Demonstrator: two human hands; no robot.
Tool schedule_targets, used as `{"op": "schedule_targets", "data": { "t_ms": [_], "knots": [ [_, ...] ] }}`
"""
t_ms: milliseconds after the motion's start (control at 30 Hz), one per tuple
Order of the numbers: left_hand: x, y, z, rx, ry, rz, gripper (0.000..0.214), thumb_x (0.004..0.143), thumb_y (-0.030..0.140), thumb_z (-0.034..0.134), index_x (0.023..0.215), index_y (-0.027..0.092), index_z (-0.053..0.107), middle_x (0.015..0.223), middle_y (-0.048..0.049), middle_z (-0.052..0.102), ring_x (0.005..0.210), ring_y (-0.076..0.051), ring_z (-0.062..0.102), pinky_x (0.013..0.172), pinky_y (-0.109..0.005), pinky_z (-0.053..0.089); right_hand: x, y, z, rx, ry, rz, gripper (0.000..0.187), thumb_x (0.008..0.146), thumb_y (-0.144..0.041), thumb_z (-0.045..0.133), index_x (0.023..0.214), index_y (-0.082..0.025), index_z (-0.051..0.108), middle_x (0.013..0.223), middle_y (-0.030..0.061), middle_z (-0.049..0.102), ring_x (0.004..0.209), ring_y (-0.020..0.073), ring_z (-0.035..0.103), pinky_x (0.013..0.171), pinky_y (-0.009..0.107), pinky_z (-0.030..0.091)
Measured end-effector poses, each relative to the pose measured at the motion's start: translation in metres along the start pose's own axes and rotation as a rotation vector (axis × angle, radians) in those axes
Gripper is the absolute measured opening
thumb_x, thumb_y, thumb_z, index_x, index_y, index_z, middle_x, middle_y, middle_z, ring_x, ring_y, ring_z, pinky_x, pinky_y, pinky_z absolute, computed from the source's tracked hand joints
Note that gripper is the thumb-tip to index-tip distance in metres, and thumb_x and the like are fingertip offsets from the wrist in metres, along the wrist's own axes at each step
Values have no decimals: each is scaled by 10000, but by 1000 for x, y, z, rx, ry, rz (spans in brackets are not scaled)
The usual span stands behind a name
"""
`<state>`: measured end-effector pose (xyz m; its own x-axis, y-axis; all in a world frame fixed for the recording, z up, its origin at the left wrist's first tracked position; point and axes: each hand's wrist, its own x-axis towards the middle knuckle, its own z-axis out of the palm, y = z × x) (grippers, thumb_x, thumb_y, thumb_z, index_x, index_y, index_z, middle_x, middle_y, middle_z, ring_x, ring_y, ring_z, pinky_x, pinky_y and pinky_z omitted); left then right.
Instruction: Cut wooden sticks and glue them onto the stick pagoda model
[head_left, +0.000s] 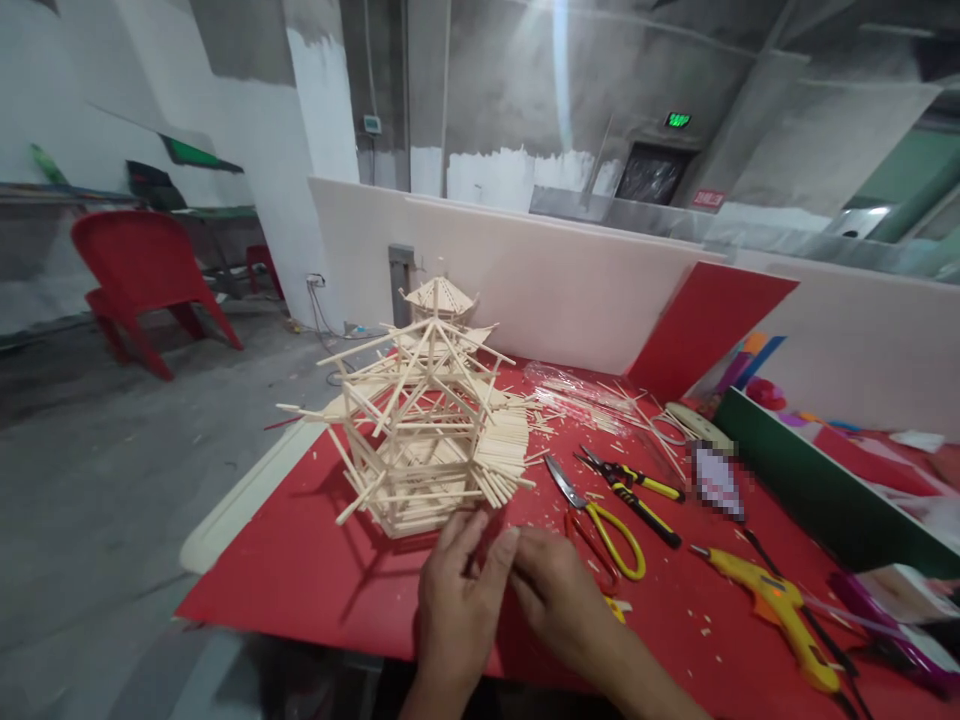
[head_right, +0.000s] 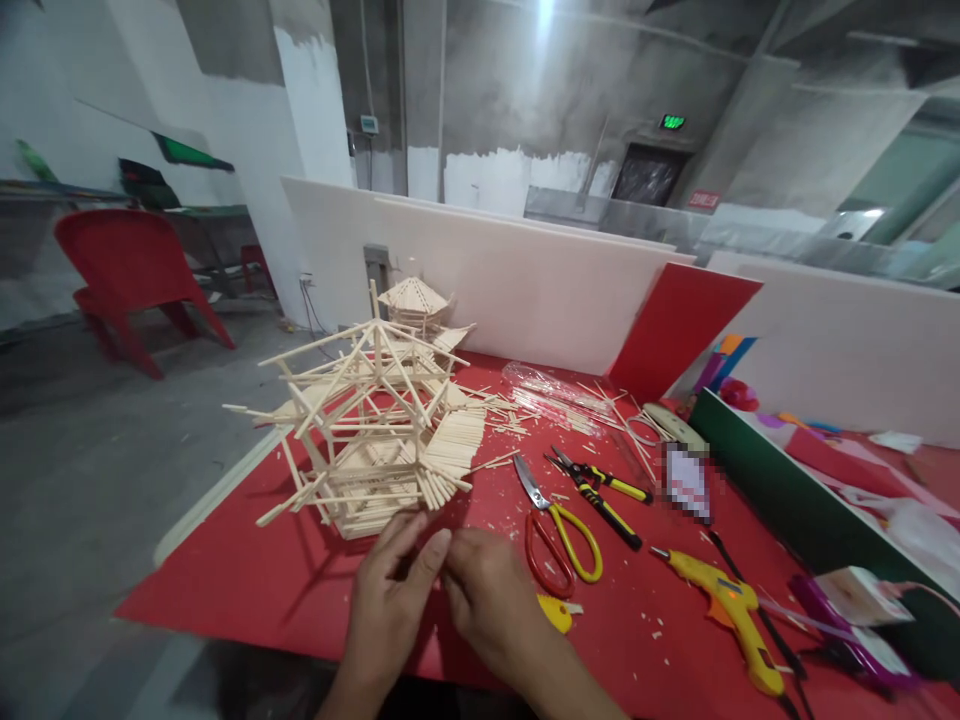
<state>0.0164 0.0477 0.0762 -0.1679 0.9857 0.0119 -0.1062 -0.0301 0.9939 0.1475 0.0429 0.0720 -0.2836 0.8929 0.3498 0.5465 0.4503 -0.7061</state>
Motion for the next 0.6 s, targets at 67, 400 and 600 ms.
{"op": "schedule_targets", "data": {
  "t_ms": [67,400,600],
  "knots": [
    [0,-1,5,-18,-73,-16,219,645,278,852,861,258,823,983,-84,764,1000,-265,651,906,-303,505,-10,-3,2,-40,-32,-17,236,904,-147,451,825,-178,671,760,52,664,704,153,602,642,247,460],
    [4,-11,12,-130,38,-183,330,500,381,908,737,176,806,593,-29,715,503,-128,591,442,-208,475,-43,84,-94,-521,303,473,380,959,-339,428,1221,-151,628,1196,154,646,1008,237,642,866,377,494],
    [-2,-12,14,-4,89,-137,320,566,452,865,662,164,763,482,0,632,413,-103,507,339,-176,405,-32,132,-144,-696,239,664,451,844,-318,579,1258,-148,634,1177,171,675,1101,296,621,900,378,456]
  ]
}}
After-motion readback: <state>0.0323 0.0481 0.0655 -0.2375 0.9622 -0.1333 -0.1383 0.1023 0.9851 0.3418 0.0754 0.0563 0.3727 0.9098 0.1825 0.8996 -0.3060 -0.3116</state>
